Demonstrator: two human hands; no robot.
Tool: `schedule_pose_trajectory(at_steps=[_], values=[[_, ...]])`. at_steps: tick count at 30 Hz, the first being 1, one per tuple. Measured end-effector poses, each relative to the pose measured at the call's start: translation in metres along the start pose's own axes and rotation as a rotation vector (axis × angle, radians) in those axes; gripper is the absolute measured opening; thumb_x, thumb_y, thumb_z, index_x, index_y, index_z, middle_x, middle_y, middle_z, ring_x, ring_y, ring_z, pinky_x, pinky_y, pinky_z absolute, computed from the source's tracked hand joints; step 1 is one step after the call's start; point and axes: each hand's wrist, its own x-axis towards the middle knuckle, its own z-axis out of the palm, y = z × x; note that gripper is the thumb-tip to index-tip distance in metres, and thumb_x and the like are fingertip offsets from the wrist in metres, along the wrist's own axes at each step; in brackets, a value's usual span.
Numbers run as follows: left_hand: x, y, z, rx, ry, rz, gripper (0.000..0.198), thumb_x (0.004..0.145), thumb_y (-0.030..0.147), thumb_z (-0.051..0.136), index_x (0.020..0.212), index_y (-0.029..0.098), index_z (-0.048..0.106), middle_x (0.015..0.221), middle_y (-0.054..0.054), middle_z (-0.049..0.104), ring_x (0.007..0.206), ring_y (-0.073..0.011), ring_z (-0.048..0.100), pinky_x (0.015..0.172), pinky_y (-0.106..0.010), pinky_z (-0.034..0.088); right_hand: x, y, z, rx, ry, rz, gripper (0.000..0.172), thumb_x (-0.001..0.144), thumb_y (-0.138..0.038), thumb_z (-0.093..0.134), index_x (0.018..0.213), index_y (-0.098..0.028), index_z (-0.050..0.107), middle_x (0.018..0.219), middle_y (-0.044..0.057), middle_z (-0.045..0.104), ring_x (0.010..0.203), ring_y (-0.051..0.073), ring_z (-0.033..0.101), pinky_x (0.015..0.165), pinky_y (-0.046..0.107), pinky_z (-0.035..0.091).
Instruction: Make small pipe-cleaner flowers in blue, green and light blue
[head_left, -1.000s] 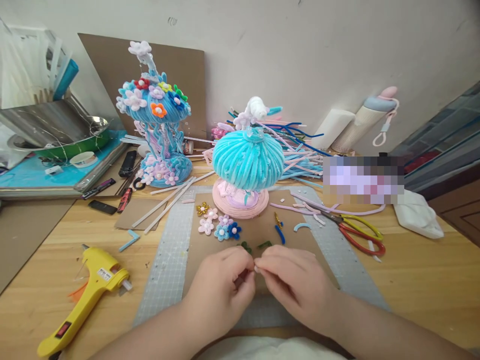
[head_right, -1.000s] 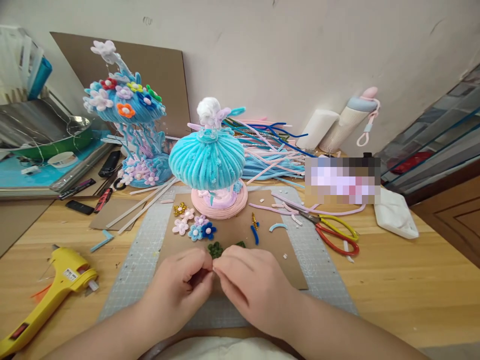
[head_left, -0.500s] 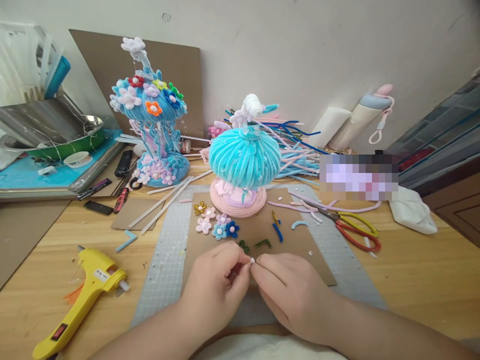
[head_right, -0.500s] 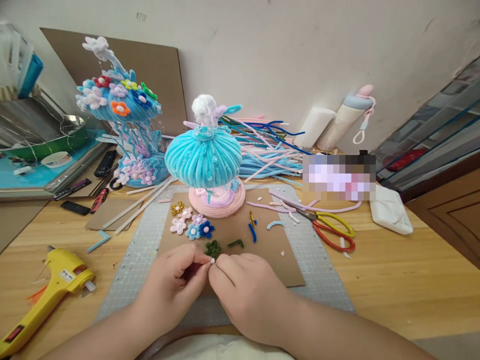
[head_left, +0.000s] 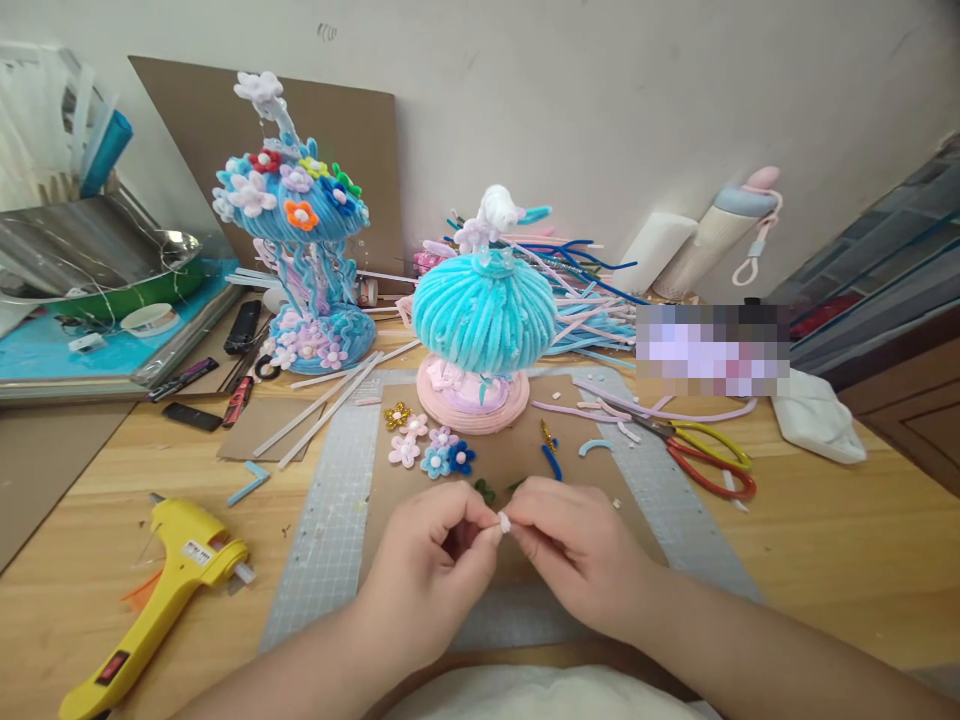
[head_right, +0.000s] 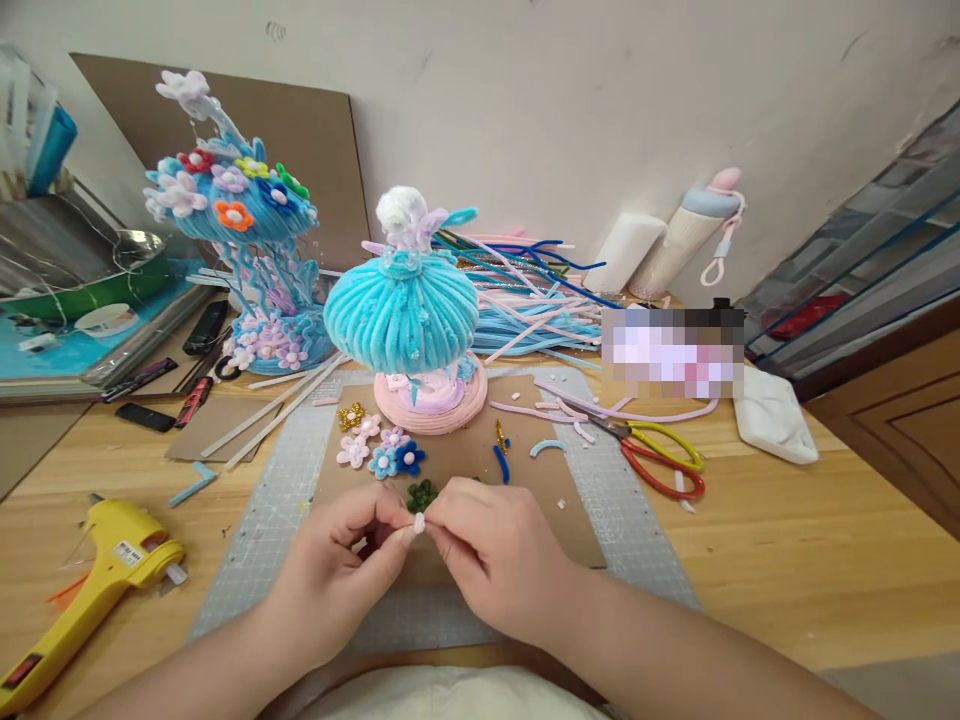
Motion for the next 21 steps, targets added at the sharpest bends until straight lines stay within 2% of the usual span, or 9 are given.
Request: schedule_pose_trajectory(at_steps=[5,7,10,13,16,19,21], values=[[-0.001,-0.004,0.003,0.125,0.071,0.017,0.014,0.083,0.021,0.049,0.071,0.018,0.054,0.058,0.003,0.049,0.054,-0.0101,0.044,0.051,-0.02,0.033,-0.007,-0.007,0.005,-0.343,0.009,-0.139,0.022,0.087,-0.012,0.037,0.077,-0.016,0.055,0.068,0.004,0.053,0.06,0.015,0.044,0.055,0.028,0.031],[-0.001,-0.005,0.002,0.229,0.049,0.052,0.013,0.083,0.018,0.048,0.072,0.019,0.054,0.06,0.003,0.05,0.056,-0.0105,0.046,0.053,-0.021,0.033,-0.007,-0.009,0.005,-0.399,0.001,-0.166,0.022,0.087,-0.011,0.037,0.077,-0.015,0.056,0.067,0.004,0.053,0.059,0.016,0.043,0.054,0.029,0.031],[0.001,-0.005,-0.001,0.38,-0.05,0.122,0.013,0.08,0.012,0.045,0.072,0.019,0.052,0.064,0.002,0.051,0.059,-0.0111,0.047,0.054,-0.022,0.031,-0.006,-0.007,0.002,-0.406,-0.023,-0.187,0.021,0.087,-0.013,0.038,0.076,-0.015,0.056,0.067,0.004,0.053,0.06,0.016,0.043,0.055,0.029,0.031],[0.003,-0.004,-0.004,0.411,-0.144,0.186,0.015,0.077,0.008,0.044,0.069,0.019,0.049,0.064,0.002,0.051,0.059,-0.0112,0.045,0.053,-0.022,0.03,-0.003,-0.003,-0.005,-0.266,-0.075,-0.129,0.019,0.087,-0.015,0.039,0.077,-0.017,0.055,0.07,0.003,0.053,0.062,0.015,0.044,0.057,0.028,0.032],[0.004,-0.002,-0.006,0.28,-0.179,0.195,0.014,0.077,0.01,0.046,0.069,0.019,0.05,0.062,0.002,0.05,0.058,-0.0106,0.045,0.053,-0.021,0.031,0.002,0.001,-0.01,0.015,-0.121,0.004,0.017,0.088,-0.014,0.041,0.076,-0.017,0.053,0.069,0.001,0.05,0.062,0.012,0.046,0.056,0.024,0.033],[0.003,0.0,-0.005,0.102,-0.183,0.134,0.013,0.079,0.013,0.05,0.067,0.018,0.052,0.06,0.003,0.049,0.057,-0.0099,0.044,0.054,-0.021,0.033,0.007,0.004,-0.011,0.299,-0.135,0.13,0.019,0.089,-0.02,0.046,0.07,-0.017,0.05,0.064,-0.003,0.045,0.059,0.01,0.044,0.054,0.021,0.034],[0.002,0.001,-0.003,0.005,-0.141,0.064,0.013,0.08,0.016,0.051,0.067,0.018,0.053,0.059,0.003,0.049,0.056,-0.0096,0.043,0.054,-0.02,0.033,0.007,0.004,-0.008,0.4,-0.123,0.193,0.023,0.089,-0.024,0.047,0.067,-0.017,0.049,0.06,-0.004,0.042,0.056,0.009,0.042,0.052,0.02,0.034]])
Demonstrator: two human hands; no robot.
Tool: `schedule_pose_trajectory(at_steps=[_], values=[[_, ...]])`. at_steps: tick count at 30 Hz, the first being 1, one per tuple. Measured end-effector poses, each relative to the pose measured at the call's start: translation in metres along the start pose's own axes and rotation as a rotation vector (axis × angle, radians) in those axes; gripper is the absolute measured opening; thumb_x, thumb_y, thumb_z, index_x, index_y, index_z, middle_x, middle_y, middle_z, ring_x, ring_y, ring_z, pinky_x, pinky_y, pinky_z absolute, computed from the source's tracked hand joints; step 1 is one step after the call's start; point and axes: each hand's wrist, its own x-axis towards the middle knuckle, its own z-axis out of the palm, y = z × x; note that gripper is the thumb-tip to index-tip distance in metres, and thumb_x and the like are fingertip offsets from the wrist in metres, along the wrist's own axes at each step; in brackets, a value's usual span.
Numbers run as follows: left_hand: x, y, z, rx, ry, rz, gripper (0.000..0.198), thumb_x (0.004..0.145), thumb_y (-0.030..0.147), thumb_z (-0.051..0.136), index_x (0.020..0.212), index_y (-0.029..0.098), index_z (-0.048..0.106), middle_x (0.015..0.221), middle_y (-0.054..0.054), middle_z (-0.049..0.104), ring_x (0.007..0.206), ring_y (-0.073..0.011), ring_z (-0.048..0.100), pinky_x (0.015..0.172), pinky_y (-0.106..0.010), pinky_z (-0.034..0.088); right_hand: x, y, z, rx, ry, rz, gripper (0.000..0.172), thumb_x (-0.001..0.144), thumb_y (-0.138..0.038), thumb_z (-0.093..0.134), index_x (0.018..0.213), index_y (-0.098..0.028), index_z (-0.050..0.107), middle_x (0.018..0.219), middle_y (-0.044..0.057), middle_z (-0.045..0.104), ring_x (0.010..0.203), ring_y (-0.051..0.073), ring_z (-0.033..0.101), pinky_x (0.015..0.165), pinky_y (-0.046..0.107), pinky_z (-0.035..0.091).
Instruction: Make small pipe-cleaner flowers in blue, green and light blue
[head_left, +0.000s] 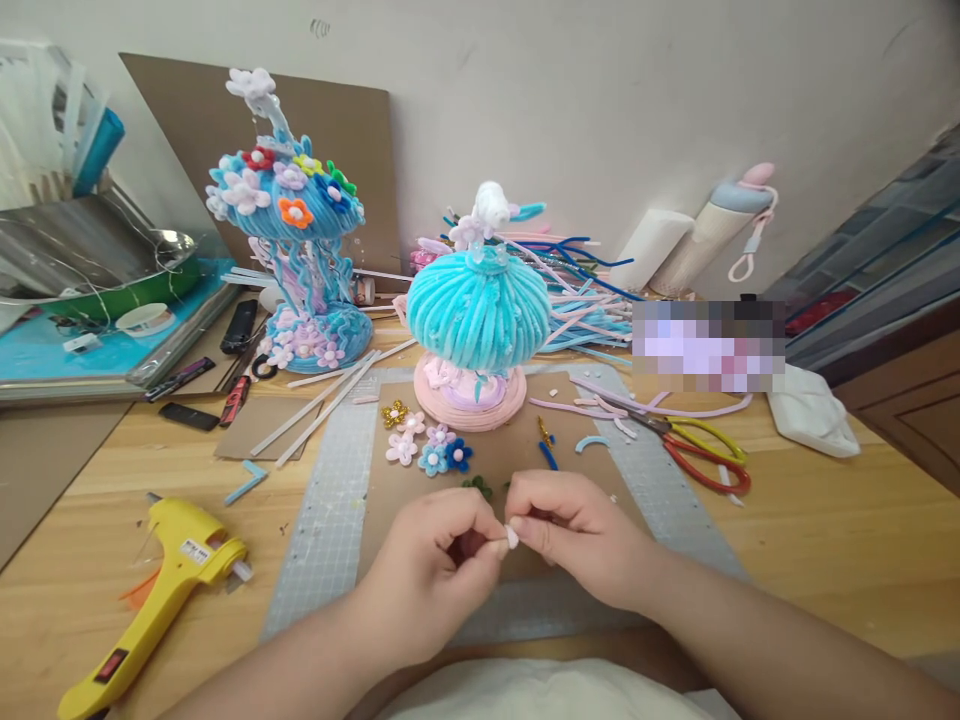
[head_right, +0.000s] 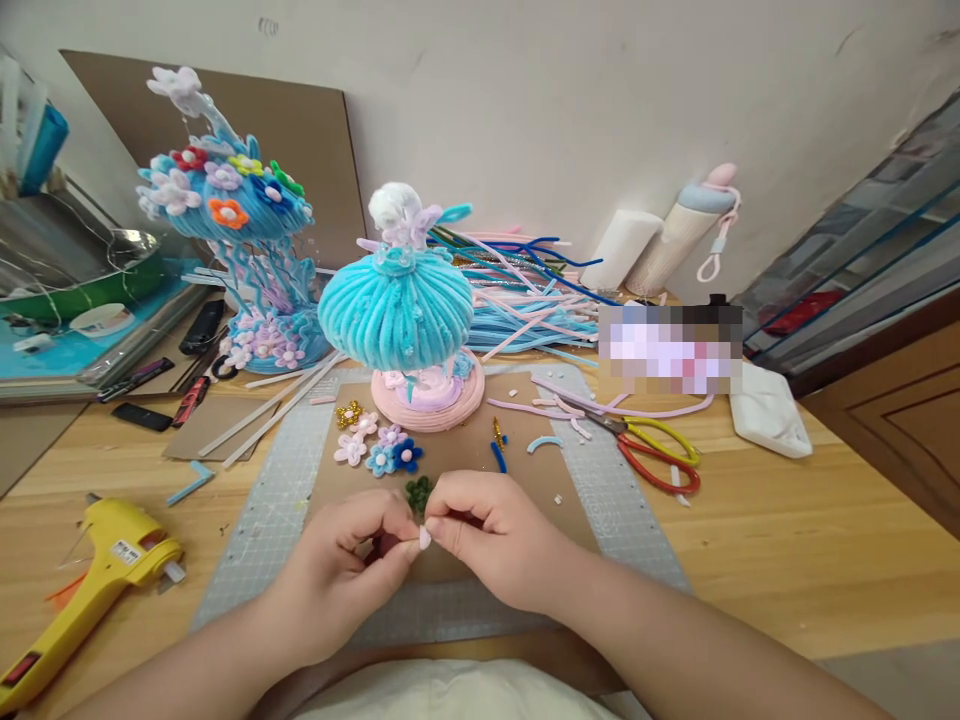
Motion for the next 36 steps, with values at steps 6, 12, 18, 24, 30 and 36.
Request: schedule_pose_trajectory(at_steps=[6,12,18,24,30,36], values=[[0.001,-0.002,0.005,-0.257,0.196,-0.172,0.014,0.081,0.023,0.053,0.068,0.017,0.051,0.058,0.005,0.045,0.048,-0.0068,0.039,0.047,-0.019,0.032,-0.009,-0.001,0.021,-0.264,0.007,-0.142,0.02,0.089,-0.017,0.039,0.074,-0.017,0.053,0.07,0.002,0.054,0.065,0.012,0.049,0.059,0.024,0.036],[0.005,-0.002,0.004,-0.465,0.16,-0.276,0.016,0.08,0.03,0.056,0.071,0.018,0.049,0.048,0.008,0.042,0.038,-0.0045,0.037,0.039,-0.016,0.029,-0.015,-0.003,0.024,-0.271,0.181,-0.294,0.011,0.085,-0.013,0.043,0.082,-0.019,0.052,0.068,0.001,0.053,0.062,0.013,0.049,0.059,0.026,0.037],[0.005,0.002,0.004,-0.549,0.077,-0.296,0.021,0.077,0.032,0.06,0.068,0.017,0.049,0.049,0.009,0.041,0.036,-0.0028,0.035,0.036,-0.015,0.027,-0.008,0.001,0.012,-0.185,0.377,-0.297,0.022,0.085,-0.006,0.047,0.099,-0.02,0.055,0.081,0.004,0.058,0.074,0.014,0.054,0.064,0.026,0.043],[0.004,0.001,0.006,-0.489,0.045,-0.283,0.019,0.079,0.031,0.057,0.07,0.017,0.05,0.054,0.007,0.042,0.04,-0.0038,0.035,0.038,-0.016,0.028,-0.008,0.0,0.015,-0.222,0.328,-0.261,0.014,0.083,-0.007,0.049,0.086,-0.018,0.055,0.072,0.001,0.056,0.066,0.011,0.051,0.058,0.023,0.04],[0.0,-0.006,0.008,-0.059,0.175,-0.016,0.014,0.082,0.02,0.053,0.069,0.017,0.053,0.06,0.004,0.048,0.054,-0.0079,0.042,0.051,-0.019,0.034,-0.01,0.0,0.024,-0.175,0.387,-0.146,0.012,0.081,-0.007,0.051,0.083,-0.017,0.056,0.07,0.0,0.055,0.062,0.01,0.051,0.056,0.021,0.039],[-0.005,-0.011,0.009,0.25,0.272,0.17,0.011,0.082,0.013,0.054,0.071,0.017,0.053,0.061,0.003,0.052,0.057,-0.008,0.047,0.052,-0.018,0.034,-0.011,-0.002,0.028,-0.082,0.388,-0.097,0.01,0.082,-0.01,0.052,0.083,-0.015,0.061,0.071,0.003,0.057,0.064,0.012,0.053,0.059,0.023,0.041]])
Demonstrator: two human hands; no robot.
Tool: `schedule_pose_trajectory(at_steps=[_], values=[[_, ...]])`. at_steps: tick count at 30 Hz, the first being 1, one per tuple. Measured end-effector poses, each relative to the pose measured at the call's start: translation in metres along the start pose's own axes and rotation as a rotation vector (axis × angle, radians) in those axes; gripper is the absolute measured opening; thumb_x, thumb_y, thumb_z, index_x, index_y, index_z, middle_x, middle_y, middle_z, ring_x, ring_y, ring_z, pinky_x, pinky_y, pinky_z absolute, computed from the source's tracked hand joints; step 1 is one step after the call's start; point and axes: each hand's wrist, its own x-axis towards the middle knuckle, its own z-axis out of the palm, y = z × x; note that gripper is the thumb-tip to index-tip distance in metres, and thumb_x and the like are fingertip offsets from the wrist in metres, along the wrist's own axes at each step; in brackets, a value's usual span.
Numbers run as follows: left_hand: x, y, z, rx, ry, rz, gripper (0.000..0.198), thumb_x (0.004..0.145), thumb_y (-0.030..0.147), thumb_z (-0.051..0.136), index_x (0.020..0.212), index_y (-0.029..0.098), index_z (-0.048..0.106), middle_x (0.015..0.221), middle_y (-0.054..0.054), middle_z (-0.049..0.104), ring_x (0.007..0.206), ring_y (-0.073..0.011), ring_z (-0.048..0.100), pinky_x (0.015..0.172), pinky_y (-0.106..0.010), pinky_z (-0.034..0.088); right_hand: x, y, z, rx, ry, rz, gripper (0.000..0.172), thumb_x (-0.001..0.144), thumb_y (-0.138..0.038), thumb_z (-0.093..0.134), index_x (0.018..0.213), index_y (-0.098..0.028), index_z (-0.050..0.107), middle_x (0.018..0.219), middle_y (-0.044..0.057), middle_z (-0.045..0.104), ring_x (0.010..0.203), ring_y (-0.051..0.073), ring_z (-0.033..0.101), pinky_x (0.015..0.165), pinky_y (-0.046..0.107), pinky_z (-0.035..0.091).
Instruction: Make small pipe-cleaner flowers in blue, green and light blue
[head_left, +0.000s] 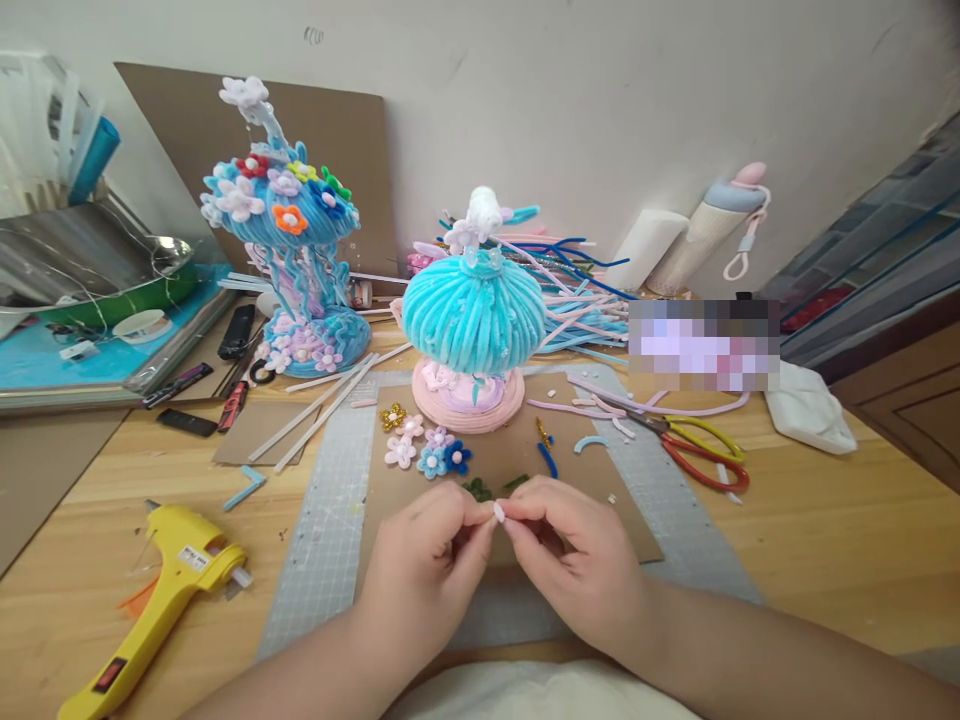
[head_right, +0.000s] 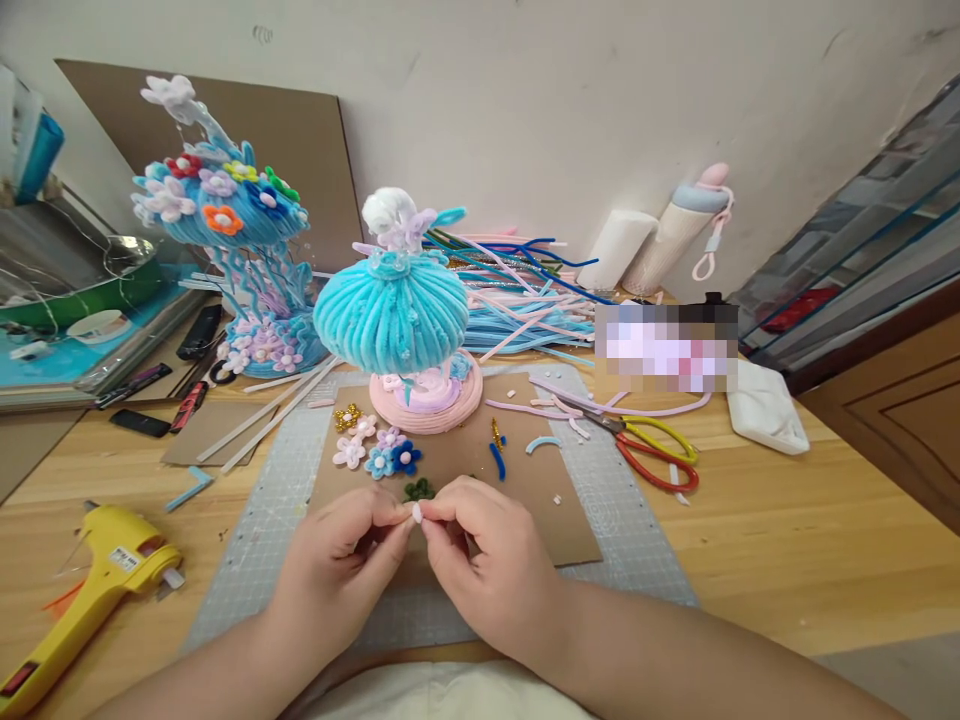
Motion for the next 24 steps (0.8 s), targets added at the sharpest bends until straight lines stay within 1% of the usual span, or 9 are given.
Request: schedule_pose_trajectory(at_steps=[2,3,5,8,11,14,18,21,24], values=[[-0.001,-0.001,0.0,0.045,0.017,0.02,0.011,0.082,0.013,0.055,0.071,0.017,0.053,0.061,0.003,0.052,0.057,-0.008,0.048,0.052,-0.018,0.034,0.0,-0.001,0.0,0.088,-0.006,0.068,0.009,0.082,-0.014,0.052,0.081,-0.015,0.061,0.072,0.003,0.057,0.065,0.012,0.053,0.059,0.024,0.041],[-0.002,-0.001,0.0,0.065,0.027,0.026,0.011,0.082,0.013,0.055,0.071,0.018,0.054,0.062,0.003,0.052,0.057,-0.008,0.048,0.051,-0.018,0.034,0.001,-0.001,0.0,0.163,-0.014,0.134,0.009,0.083,-0.017,0.053,0.08,-0.015,0.061,0.071,0.003,0.057,0.062,0.012,0.053,0.057,0.024,0.041],[-0.001,-0.002,-0.001,0.103,0.044,0.055,0.01,0.082,0.013,0.055,0.073,0.018,0.055,0.063,0.002,0.053,0.057,-0.0083,0.049,0.051,-0.019,0.034,0.002,0.001,-0.001,0.366,-0.059,0.322,0.013,0.084,-0.025,0.054,0.079,-0.015,0.06,0.069,0.001,0.056,0.052,0.009,0.049,0.048,0.022,0.037],[0.0,-0.002,-0.004,0.168,0.044,0.16,0.01,0.082,0.01,0.053,0.078,0.018,0.057,0.065,0.001,0.056,0.058,-0.0088,0.05,0.052,-0.019,0.036,0.006,0.006,-0.001,0.683,-0.143,0.611,0.021,0.081,-0.035,0.059,0.079,-0.014,0.057,0.066,-0.001,0.056,0.041,0.004,0.043,0.039,0.017,0.026],[0.002,-0.002,-0.006,0.234,0.017,0.274,0.012,0.081,0.007,0.052,0.078,0.018,0.057,0.067,0.0,0.058,0.057,-0.009,0.049,0.052,-0.02,0.036,0.009,0.01,-0.001,0.878,-0.199,0.769,0.025,0.076,-0.036,0.067,0.077,-0.014,0.055,0.064,-0.002,0.056,0.039,0.002,0.042,0.036,0.016,0.02],[0.003,-0.002,-0.005,0.246,0.029,0.307,0.012,0.079,0.007,0.054,0.078,0.018,0.056,0.063,0.002,0.056,0.053,-0.0091,0.046,0.05,-0.021,0.035,0.011,0.01,-0.003,0.973,-0.253,0.823,0.025,0.074,-0.033,0.07,0.076,-0.014,0.053,0.061,-0.004,0.053,0.037,0.001,0.041,0.034,0.015,0.014],[0.004,-0.001,-0.005,0.258,0.032,0.288,0.012,0.078,0.007,0.055,0.079,0.019,0.056,0.06,0.003,0.054,0.05,-0.0093,0.044,0.047,-0.022,0.033,0.012,0.01,-0.008,1.001,-0.331,0.818,0.024,0.075,-0.03,0.069,0.076,-0.013,0.052,0.064,-0.004,0.054,0.037,0.0,0.041,0.033,0.014,0.013],[0.002,0.0,-0.008,0.319,0.039,0.375,0.011,0.08,0.008,0.055,0.084,0.018,0.056,0.066,0.001,0.06,0.054,-0.0103,0.049,0.05,-0.023,0.034,0.013,0.011,-0.011,1.013,-0.398,0.843,0.023,0.076,-0.031,0.068,0.079,-0.013,0.054,0.069,-0.002,0.058,0.037,0.001,0.044,0.031,0.013,0.014],[-0.001,0.0,-0.012,0.394,-0.018,0.481,0.014,0.081,0.01,0.054,0.094,0.015,0.057,0.073,-0.001,0.064,0.059,-0.0125,0.052,0.052,-0.026,0.035,0.014,0.012,-0.015,0.989,-0.468,0.879,0.022,0.077,-0.031,0.067,0.079,-0.012,0.055,0.068,0.0,0.06,0.035,0.001,0.045,0.03,0.013,0.015]])
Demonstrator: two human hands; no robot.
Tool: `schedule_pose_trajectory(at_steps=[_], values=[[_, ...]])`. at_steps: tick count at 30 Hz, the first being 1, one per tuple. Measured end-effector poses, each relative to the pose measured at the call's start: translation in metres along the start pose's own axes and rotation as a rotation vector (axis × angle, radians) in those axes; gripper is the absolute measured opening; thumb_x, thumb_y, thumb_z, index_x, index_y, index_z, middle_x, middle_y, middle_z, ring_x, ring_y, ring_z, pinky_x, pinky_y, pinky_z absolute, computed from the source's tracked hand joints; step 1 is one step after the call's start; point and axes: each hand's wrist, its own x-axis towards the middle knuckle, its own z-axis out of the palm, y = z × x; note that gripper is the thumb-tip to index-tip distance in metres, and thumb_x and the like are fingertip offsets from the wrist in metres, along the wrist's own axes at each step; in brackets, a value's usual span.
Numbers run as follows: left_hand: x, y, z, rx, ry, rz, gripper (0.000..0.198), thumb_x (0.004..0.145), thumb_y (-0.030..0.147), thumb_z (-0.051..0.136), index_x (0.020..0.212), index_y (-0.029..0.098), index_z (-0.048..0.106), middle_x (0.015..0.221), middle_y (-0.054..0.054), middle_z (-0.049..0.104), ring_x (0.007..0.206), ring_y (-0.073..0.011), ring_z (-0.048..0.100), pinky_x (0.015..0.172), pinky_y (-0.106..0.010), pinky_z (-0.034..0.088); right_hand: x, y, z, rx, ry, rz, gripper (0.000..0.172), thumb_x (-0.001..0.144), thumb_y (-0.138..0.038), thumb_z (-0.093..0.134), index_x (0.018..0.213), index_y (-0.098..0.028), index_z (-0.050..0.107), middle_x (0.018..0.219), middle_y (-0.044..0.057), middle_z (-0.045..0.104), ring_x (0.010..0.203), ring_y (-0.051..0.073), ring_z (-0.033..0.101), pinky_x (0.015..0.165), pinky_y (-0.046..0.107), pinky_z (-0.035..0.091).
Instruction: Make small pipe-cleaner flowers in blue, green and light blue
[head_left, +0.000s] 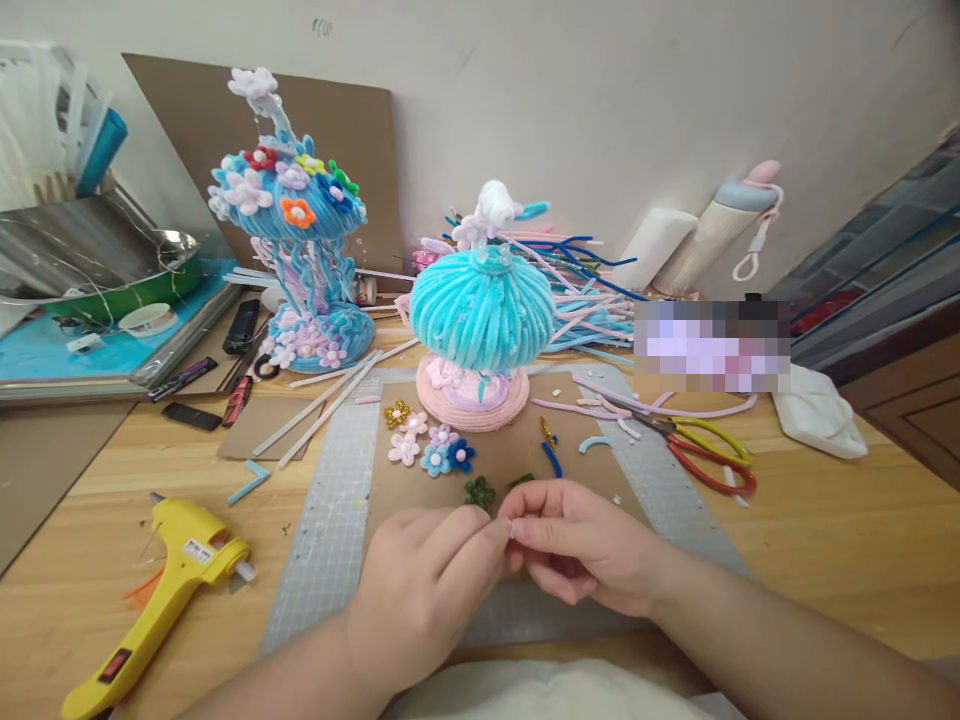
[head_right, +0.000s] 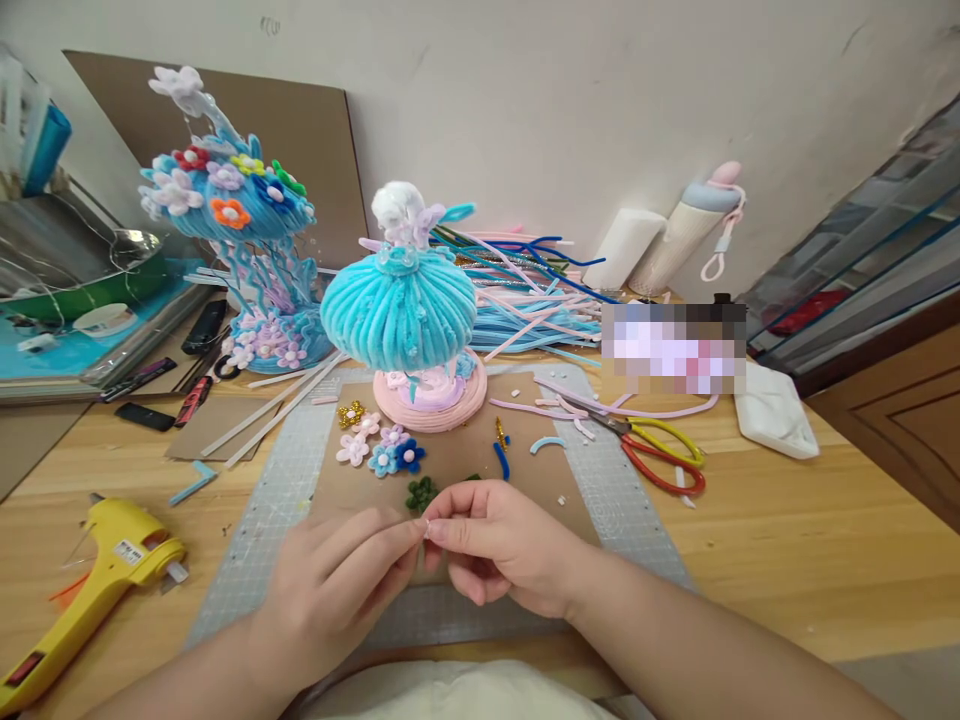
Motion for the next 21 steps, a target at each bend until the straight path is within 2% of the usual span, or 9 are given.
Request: schedule_pose_trajectory(at_steps=[5,9,14,17,21], values=[[-0.0038,0.0031,-0.0045,0.066,-0.069,0.103,0.019,0.082,0.014,0.053,0.101,0.012,0.057,0.069,-0.002,0.062,0.058,-0.014,0.05,0.051,-0.029,0.03,-0.001,-0.0003,-0.0044,-0.059,0.038,0.012,0.024,0.074,-0.03,0.07,0.071,-0.012,0.054,0.054,-0.004,0.057,0.03,0.001,0.042,0.028,0.013,0.015],[-0.0012,0.0051,-0.0055,0.027,-0.07,0.04,0.023,0.082,0.011,0.052,0.105,0.014,0.056,0.065,0.0,0.058,0.056,-0.0133,0.049,0.051,-0.028,0.031,-0.0012,-0.0004,-0.0041,-0.036,0.033,-0.006,0.024,0.073,-0.029,0.07,0.07,-0.013,0.053,0.051,-0.006,0.054,0.029,0.001,0.041,0.028,0.012,0.017],[0.0043,0.0003,-0.0038,-0.196,-0.067,-0.104,0.025,0.083,0.008,0.052,0.104,0.02,0.053,0.074,-0.001,0.061,0.062,-0.0121,0.052,0.055,-0.024,0.036,-0.0033,-0.0033,-0.0055,0.08,-0.083,0.055,0.018,0.074,-0.024,0.069,0.073,-0.013,0.055,0.053,-0.006,0.053,0.03,0.0,0.038,0.027,0.011,0.018],[0.0051,-0.0031,-0.0036,-0.258,-0.117,-0.097,0.027,0.083,0.008,0.051,0.107,0.02,0.051,0.083,-0.002,0.062,0.069,-0.0127,0.055,0.059,-0.024,0.039,-0.0039,-0.005,-0.0077,0.137,-0.144,0.123,0.015,0.075,-0.021,0.067,0.073,-0.012,0.056,0.054,-0.005,0.052,0.03,0.0,0.037,0.028,0.011,0.02],[0.0042,-0.0033,-0.006,-0.249,-0.132,-0.042,0.022,0.083,0.01,0.051,0.103,0.019,0.052,0.081,-0.003,0.062,0.07,-0.0137,0.054,0.06,-0.025,0.04,-0.0041,-0.0052,-0.0085,0.175,-0.207,0.181,0.012,0.076,-0.02,0.066,0.075,-0.012,0.056,0.054,-0.005,0.051,0.03,0.0,0.035,0.029,0.011,0.02]])
